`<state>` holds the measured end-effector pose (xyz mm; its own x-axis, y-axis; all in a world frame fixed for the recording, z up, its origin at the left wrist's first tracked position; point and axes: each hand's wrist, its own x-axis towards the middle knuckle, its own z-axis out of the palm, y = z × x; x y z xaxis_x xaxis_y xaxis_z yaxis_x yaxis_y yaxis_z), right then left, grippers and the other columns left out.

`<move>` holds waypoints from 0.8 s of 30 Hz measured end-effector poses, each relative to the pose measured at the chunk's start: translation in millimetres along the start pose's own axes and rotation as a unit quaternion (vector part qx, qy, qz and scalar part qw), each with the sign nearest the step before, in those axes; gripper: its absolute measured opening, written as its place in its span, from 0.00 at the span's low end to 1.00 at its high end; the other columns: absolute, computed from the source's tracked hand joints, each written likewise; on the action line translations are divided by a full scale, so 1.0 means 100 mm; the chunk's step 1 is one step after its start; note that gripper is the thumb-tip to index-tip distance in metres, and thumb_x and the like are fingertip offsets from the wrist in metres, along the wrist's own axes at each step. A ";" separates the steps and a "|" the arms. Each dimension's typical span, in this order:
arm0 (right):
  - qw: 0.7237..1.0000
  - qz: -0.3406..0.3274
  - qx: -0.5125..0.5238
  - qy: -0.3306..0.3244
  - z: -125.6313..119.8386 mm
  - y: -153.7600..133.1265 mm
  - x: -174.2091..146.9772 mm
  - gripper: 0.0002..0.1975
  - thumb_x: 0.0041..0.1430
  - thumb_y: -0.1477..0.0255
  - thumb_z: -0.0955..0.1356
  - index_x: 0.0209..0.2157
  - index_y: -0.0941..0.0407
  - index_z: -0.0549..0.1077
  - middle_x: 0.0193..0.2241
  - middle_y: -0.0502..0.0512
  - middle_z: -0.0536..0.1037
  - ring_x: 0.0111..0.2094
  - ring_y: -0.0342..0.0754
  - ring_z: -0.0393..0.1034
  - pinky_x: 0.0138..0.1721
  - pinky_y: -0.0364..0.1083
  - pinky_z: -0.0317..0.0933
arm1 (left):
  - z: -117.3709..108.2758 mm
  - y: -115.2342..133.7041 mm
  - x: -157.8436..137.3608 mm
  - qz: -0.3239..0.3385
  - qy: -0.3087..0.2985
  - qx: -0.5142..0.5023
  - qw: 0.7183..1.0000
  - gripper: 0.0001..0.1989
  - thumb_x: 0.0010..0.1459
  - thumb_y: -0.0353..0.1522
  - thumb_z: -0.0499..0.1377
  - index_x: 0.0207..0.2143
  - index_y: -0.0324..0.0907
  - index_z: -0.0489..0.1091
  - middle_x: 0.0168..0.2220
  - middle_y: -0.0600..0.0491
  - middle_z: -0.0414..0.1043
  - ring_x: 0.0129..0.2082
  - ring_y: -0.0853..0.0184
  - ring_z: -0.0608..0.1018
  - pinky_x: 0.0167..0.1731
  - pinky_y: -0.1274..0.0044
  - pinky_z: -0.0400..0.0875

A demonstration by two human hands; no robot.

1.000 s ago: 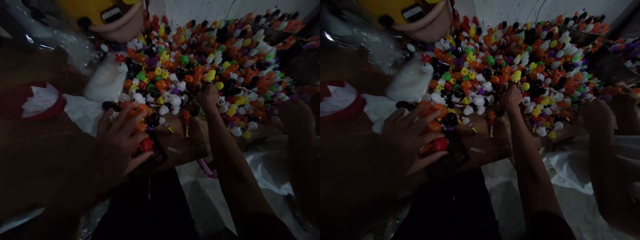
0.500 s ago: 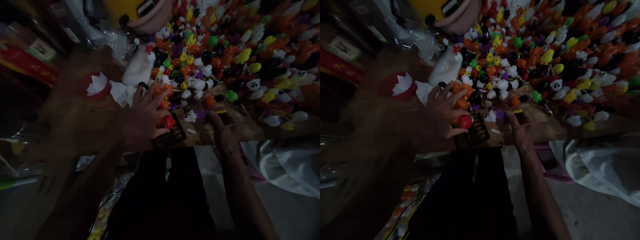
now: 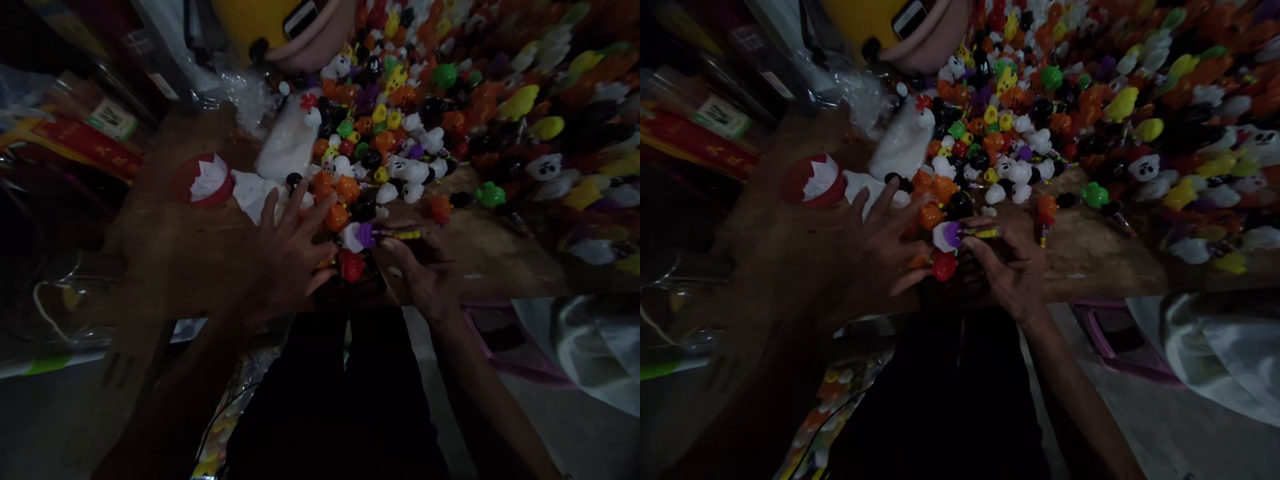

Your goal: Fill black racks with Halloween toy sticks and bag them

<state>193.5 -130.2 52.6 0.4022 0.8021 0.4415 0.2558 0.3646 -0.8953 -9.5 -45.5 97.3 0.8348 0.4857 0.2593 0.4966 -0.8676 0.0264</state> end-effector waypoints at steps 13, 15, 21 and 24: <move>0.956 -0.160 -0.227 -0.090 0.07 -0.39 0.14 0.09 0.68 0.73 0.68 0.48 0.49 0.76 0.44 0.54 0.83 0.47 0.52 0.80 0.50 0.53 0.76 | 0.06 -0.04 -0.13 -0.014 0.023 -0.004 1.000 0.09 0.61 0.33 0.66 0.44 0.40 0.74 0.74 0.42 0.53 0.75 0.45 0.54 0.70 0.53 0.62; 0.953 -0.172 -0.242 -0.059 0.03 -0.47 0.17 0.09 0.68 0.72 0.68 0.48 0.47 0.76 0.46 0.54 0.82 0.48 0.53 0.79 0.51 0.54 0.75 | 0.04 -0.07 -0.15 -0.007 0.015 -0.005 1.000 0.09 0.62 0.34 0.66 0.43 0.41 0.74 0.74 0.42 0.53 0.75 0.45 0.54 0.70 0.53 0.63; 0.940 -0.196 -0.234 -0.154 0.06 -0.52 0.24 0.10 0.70 0.74 0.68 0.50 0.50 0.74 0.46 0.54 0.82 0.49 0.51 0.78 0.50 0.51 0.74 | 0.03 -0.08 -0.15 -0.013 0.016 -0.007 1.000 0.13 0.62 0.35 0.66 0.46 0.38 0.73 0.74 0.38 0.52 0.75 0.43 0.53 0.70 0.52 0.62; 0.910 -0.193 -0.271 -0.248 0.10 -0.55 0.31 0.08 0.71 0.72 0.66 0.50 0.51 0.73 0.47 0.56 0.81 0.47 0.51 0.79 0.46 0.51 0.74 | 0.05 -0.10 -0.13 -0.010 0.012 -0.027 1.000 0.14 0.63 0.37 0.65 0.49 0.40 0.73 0.75 0.42 0.51 0.76 0.45 0.51 0.72 0.53 0.60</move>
<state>182.8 -120.3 115.5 -0.2212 0.8276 0.5158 0.7435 0.4854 -0.4600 -24.5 -43.2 89.2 0.8187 0.5006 0.2814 0.4986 -0.8628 0.0841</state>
